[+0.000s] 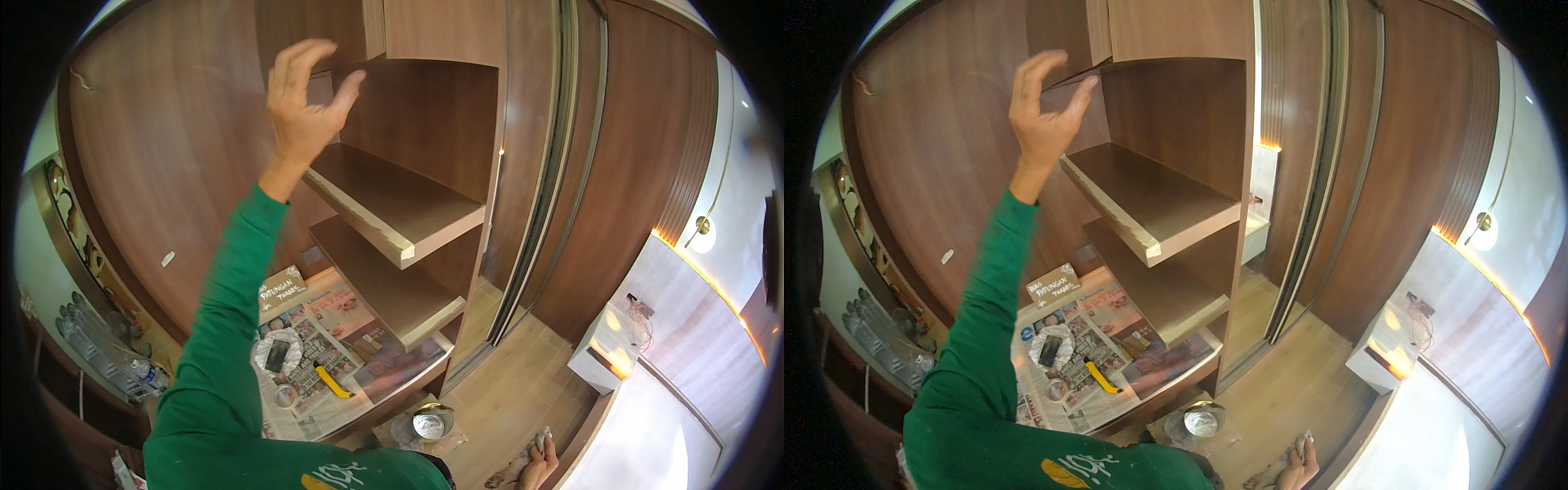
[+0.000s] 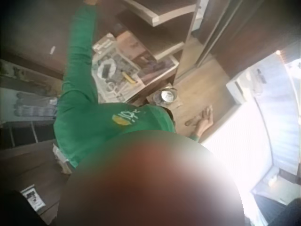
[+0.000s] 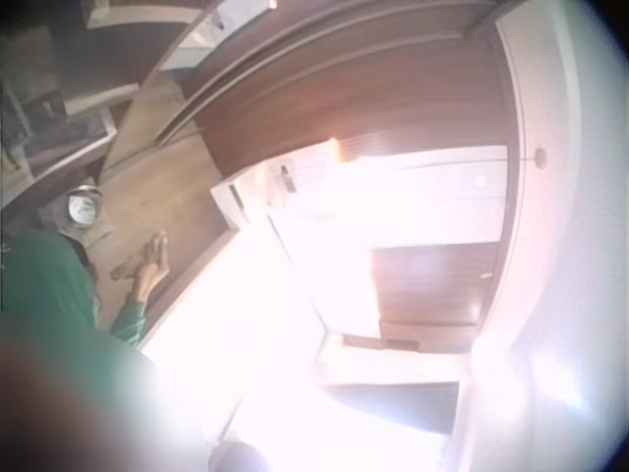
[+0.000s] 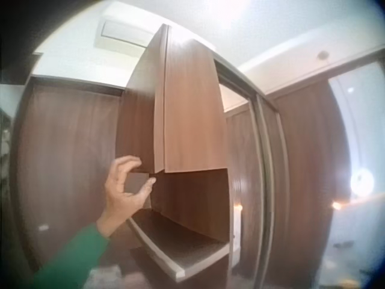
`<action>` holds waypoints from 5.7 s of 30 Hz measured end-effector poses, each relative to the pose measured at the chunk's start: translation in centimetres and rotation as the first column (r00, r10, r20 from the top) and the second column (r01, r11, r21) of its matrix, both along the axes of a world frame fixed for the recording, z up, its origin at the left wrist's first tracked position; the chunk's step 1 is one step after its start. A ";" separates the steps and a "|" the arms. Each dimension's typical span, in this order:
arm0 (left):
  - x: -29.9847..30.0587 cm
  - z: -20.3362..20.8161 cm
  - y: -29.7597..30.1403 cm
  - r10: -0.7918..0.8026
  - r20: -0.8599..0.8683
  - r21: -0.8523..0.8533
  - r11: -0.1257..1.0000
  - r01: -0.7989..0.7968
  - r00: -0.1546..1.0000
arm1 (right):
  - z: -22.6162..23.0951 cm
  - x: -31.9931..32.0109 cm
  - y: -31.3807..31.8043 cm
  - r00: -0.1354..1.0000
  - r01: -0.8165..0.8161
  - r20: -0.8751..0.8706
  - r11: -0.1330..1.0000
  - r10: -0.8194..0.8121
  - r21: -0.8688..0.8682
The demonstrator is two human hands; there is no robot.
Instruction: The person wipes the interior shelves and door of a wooden cabinet with a cloth, then uses a small brush to apply a substance to the edges of the shelves. The person handles a cloth, a small brush, and a container of the substance.
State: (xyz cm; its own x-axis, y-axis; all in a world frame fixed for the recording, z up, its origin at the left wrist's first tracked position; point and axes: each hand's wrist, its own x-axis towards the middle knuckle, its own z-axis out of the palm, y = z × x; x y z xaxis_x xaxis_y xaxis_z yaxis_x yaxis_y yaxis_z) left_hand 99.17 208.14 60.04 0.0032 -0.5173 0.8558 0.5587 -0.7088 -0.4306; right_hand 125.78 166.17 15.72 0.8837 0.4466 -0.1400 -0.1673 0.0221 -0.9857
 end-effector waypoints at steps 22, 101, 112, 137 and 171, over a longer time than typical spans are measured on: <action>-4.7 6.4 0.9 0.401 -0.338 0.113 0.915 -0.386 0.851 | 0.5 0.8 5.9 0.991 -0.001 -0.134 0.997 0.011 0.074; -26.6 9.8 -6.3 -0.328 0.042 -0.925 0.344 0.161 0.944 | 38.9 -17.1 34.7 0.872 -0.466 0.480 0.456 0.093 0.759; -26.5 9.5 -2.9 -0.379 0.067 -0.941 0.283 0.185 0.923 | 42.2 -17.1 36.3 0.868 -0.301 0.481 0.637 -0.126 0.710; -26.0 9.0 -2.7 -0.402 0.071 -0.928 0.309 0.209 0.913 | 39.6 -18.0 35.9 0.829 -0.251 0.482 0.582 -0.284 0.773; -25.3 8.6 -13.5 -0.170 -0.043 -0.827 0.558 0.060 0.985 | 44.2 -26.6 49.7 0.971 0.017 0.140 0.644 -0.191 0.765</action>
